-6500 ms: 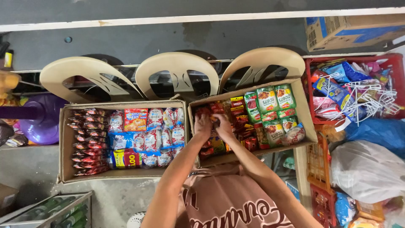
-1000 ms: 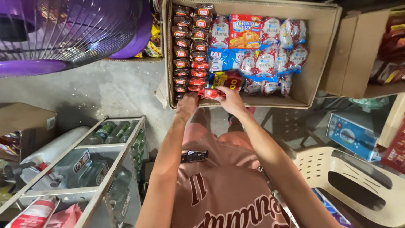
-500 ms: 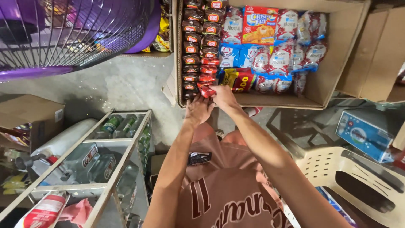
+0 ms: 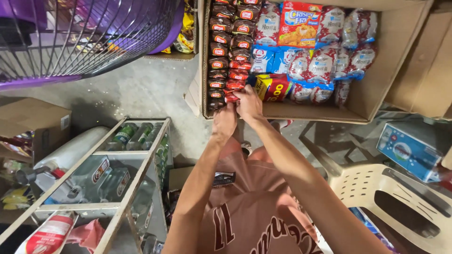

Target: The person organizes small snack packets, primarily instant coffee sachets, by picking them up from a cardboard box and placing them into a second box. The person repeatedly transfers items between the two boxes, arranging them in neat rows.

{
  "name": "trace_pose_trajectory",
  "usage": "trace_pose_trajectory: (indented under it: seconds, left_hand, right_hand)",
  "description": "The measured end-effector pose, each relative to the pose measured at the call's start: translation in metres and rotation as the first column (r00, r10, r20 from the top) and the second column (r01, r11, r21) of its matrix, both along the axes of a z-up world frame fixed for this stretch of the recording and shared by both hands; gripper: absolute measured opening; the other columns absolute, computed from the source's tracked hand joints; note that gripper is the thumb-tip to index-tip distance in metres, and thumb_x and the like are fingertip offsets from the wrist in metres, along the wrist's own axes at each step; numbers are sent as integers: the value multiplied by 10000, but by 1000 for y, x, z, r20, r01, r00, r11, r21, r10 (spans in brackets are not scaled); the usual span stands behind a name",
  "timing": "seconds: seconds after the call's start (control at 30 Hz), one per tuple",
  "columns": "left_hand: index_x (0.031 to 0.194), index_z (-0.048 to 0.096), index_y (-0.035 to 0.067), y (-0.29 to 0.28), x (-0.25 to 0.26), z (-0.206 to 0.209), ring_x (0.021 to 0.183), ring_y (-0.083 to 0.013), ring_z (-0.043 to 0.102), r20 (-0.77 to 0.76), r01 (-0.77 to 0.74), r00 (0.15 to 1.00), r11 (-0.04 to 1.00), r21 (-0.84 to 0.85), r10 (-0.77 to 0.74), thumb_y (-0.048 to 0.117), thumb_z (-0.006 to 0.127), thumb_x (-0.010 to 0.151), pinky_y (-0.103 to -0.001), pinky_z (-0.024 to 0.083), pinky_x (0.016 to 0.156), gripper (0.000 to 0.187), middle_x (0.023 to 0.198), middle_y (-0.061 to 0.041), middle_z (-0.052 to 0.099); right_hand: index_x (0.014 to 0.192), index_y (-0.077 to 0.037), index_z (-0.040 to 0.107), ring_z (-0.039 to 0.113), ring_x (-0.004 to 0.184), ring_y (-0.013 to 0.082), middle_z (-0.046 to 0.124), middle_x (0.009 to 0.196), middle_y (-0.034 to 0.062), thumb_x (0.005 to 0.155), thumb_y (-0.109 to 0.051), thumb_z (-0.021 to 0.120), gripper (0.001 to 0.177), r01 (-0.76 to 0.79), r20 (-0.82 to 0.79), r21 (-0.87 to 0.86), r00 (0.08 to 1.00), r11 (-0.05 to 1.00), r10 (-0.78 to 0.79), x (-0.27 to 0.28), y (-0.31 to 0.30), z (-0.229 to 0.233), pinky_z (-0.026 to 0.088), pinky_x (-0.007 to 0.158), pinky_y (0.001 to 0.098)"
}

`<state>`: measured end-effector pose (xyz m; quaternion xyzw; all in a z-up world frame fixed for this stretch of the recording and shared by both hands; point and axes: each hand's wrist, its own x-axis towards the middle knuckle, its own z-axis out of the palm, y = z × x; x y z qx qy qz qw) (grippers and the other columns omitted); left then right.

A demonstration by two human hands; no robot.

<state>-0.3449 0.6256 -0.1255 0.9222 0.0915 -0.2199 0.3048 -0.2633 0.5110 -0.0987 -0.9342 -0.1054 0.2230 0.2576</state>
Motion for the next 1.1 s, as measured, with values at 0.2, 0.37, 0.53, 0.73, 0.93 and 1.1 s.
trace_pose_trajectory:
  seconds: [0.2,0.37,0.53,0.73,0.93,1.1]
  left_hand:
    - [1201,479,-6,8,25,37,880,-423,697,-235,-344,922,930,-133,308,304,641,1007,-502,568,792,400,959,-239,708]
    - [1180,584,75,15,40,66,1014,-371,663,282,-43,959,979,200,-15,298,758,814,-451,556,811,463,1187,-183,623]
    - [1351,594,74,0,34,23,1028,-335,676,155,84,982,981,174,-111,217,726,881,-431,575,853,509,1205,-144,606]
    - [1226,623,120,-16,30,-15,1007,-358,713,-122,183,980,953,242,-157,116,648,923,-383,620,714,304,1229,-167,626]
    - [1128,674,95,-21,34,-33,881,-324,755,-136,202,974,965,167,-181,99,619,957,-410,617,736,180,1040,-162,722]
    - [1007,782,134,-31,42,-55,1001,-294,744,-339,309,914,925,221,-224,128,629,949,-405,609,831,164,1095,-102,756]
  right_hand:
    - [1282,-92,647,687,1073,316,712,1202,172,758,-61,724,531,88,-377,104,925,991,-42,25,-14,15,547,912,428]
    - [1191,-168,728,744,829,334,749,958,163,877,-114,655,327,132,-309,43,944,990,-113,40,-3,37,582,789,443]
    - [1009,-154,802,714,789,385,732,829,190,828,-103,688,220,-7,-102,-31,995,999,4,33,-3,-6,564,757,482]
    - [872,-51,716,738,749,301,718,781,160,779,25,652,136,216,-191,69,961,974,-200,27,-8,-23,565,677,407]
    - [849,-32,695,745,742,218,733,787,134,783,104,614,172,326,-157,267,943,907,-292,14,-16,-30,573,685,346]
    - [877,-48,740,750,778,281,745,836,159,832,30,714,93,317,-130,219,947,923,-295,16,-16,-18,571,709,365]
